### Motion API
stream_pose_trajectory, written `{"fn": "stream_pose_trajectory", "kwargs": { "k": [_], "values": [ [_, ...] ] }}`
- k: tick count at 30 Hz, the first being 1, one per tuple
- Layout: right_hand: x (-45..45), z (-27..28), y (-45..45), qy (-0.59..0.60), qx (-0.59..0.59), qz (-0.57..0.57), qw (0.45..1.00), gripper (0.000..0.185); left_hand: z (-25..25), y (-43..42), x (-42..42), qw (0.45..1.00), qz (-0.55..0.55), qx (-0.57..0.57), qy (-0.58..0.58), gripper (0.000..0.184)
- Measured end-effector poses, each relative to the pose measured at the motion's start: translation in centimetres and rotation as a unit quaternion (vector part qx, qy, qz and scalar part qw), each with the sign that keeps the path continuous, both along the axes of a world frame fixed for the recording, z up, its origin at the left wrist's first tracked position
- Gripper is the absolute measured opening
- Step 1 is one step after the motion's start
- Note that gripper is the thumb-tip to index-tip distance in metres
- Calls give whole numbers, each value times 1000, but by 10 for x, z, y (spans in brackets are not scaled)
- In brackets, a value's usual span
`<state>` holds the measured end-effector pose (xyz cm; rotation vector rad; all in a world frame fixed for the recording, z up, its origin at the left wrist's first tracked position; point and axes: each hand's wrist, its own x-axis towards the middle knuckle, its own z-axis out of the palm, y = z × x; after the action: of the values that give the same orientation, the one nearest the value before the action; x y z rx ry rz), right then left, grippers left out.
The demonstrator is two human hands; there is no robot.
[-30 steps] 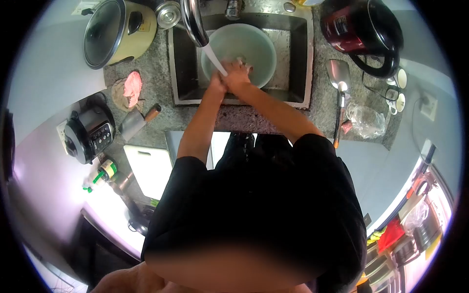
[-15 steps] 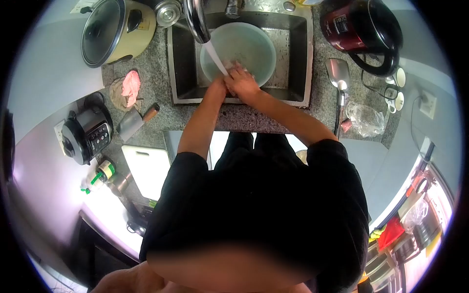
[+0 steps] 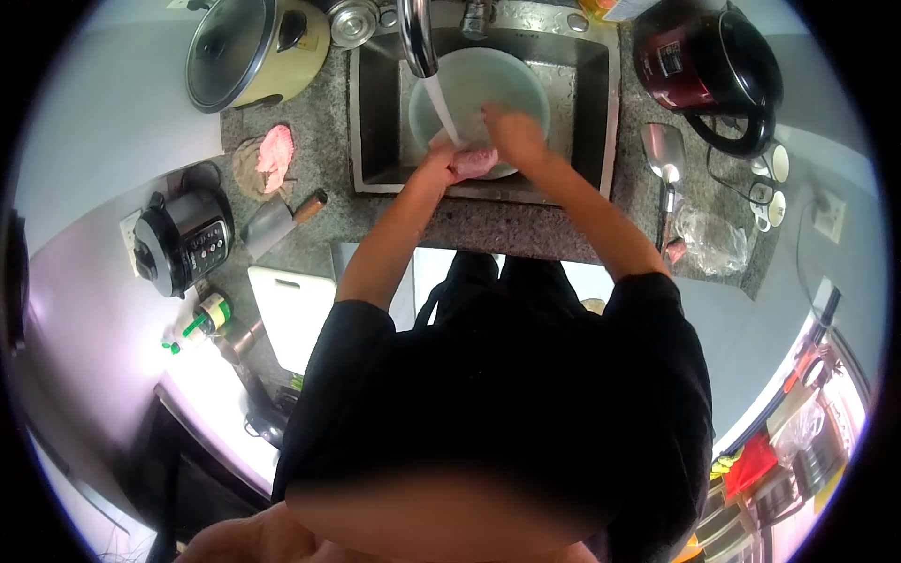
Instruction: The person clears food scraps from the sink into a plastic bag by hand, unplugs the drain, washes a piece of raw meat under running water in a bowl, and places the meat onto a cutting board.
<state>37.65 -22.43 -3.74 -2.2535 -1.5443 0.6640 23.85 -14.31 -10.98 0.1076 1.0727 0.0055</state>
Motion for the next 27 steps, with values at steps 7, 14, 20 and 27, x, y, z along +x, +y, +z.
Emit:
{"fn": "stream_pose_trajectory", "kwargs": {
  "k": [7,14,20,27],
  "values": [
    [30,41,69,-78,135,7,988,20,25,-6,4,992,122,3,33,25],
    [77,7,126,-47,162,100,981,19,42,-15,8,977,212,4,-16,24],
    [75,29,88,248,70,-47,965,34,58,-11,-2,970,133,186,-83,29],
    [14,36,-19,715,-126,-189,661,74,161,-10,-27,943,21,271,-194,35]
  ]
}}
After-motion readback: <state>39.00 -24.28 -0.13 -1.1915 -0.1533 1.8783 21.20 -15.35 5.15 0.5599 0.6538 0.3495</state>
